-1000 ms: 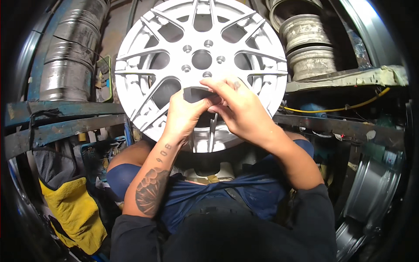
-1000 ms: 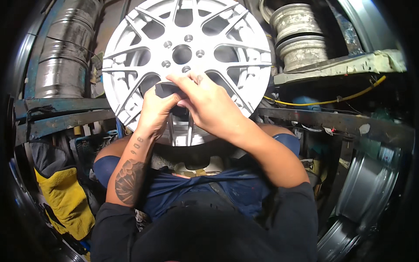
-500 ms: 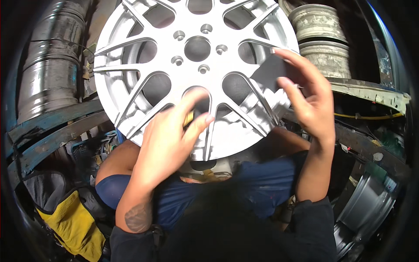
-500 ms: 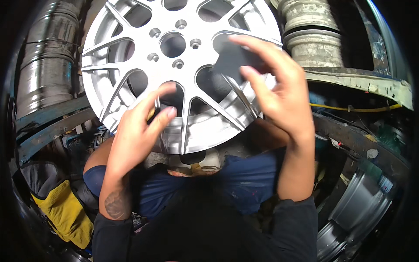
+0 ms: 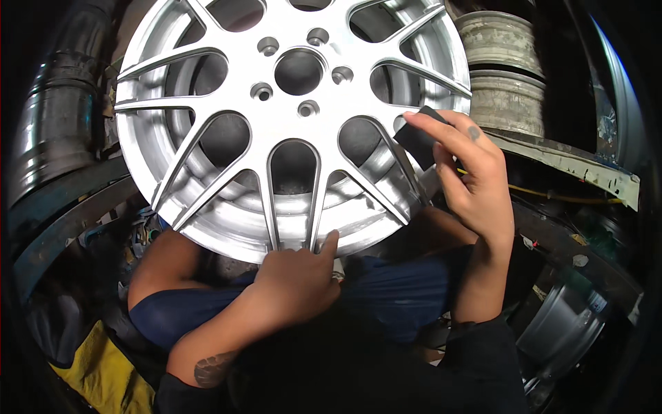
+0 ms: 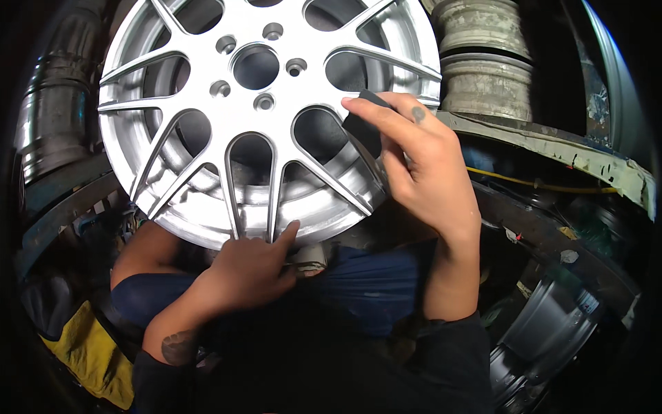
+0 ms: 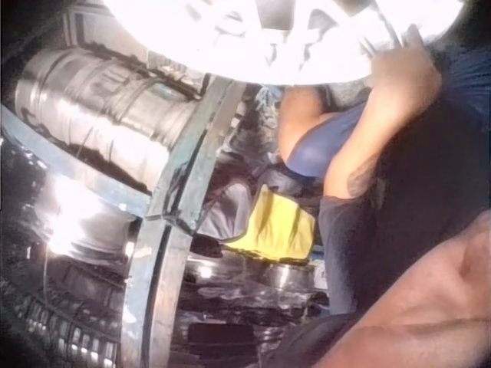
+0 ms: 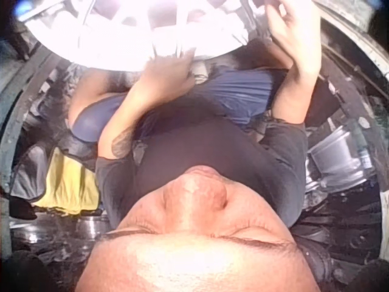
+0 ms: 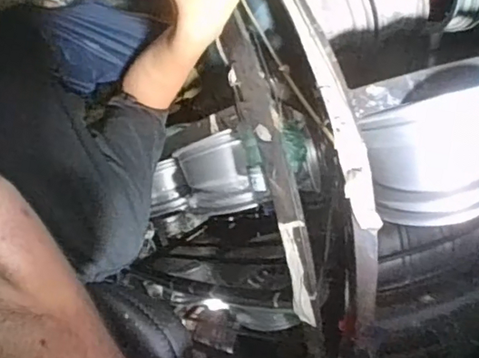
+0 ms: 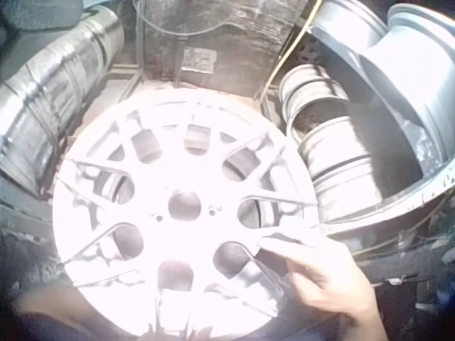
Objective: The user is prepping a car rim for painting by using a sanding block to smooth the surface around the rim holes.
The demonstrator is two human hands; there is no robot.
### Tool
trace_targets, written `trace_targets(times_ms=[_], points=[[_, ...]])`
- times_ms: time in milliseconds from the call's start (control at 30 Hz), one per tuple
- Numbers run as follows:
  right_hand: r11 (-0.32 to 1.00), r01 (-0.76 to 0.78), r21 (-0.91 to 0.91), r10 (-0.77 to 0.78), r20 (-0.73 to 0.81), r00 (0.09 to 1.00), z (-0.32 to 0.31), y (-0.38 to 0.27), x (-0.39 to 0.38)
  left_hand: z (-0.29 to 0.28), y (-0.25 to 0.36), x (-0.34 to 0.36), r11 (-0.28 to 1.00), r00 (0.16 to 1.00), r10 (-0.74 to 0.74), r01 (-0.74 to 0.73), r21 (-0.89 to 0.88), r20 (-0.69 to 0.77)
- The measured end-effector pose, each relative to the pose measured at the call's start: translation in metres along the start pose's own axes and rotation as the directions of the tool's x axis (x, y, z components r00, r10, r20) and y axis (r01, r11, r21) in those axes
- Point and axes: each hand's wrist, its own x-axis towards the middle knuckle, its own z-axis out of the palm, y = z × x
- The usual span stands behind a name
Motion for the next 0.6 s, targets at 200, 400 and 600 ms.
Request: trace_targets(times_ms=[200, 400, 600], points=[[0.996, 0.083, -0.032, -0.082, 0.008, 0.997, 0.013, -0.006, 0.008, 0.008, 0.011, 0.024, 0.979, 0.984, 0.176, -0.177, -0.099, -0.023], [0.982, 0.187, 0.035, -0.188, 0.026, 0.982, 0.039, 0.0, 0.006, 0.003, 0.045, 0.061, 0.997, 0.993, 0.077, -0.079, 0.014, 0.085], [0.945, 0.301, -0.126, -0.315, -0.115, 0.942, 0.082, -0.018, 0.045, 0.0, 0.034, 0.052, 0.994, 0.999, 0.036, -0.035, 0.107, -0.005]])
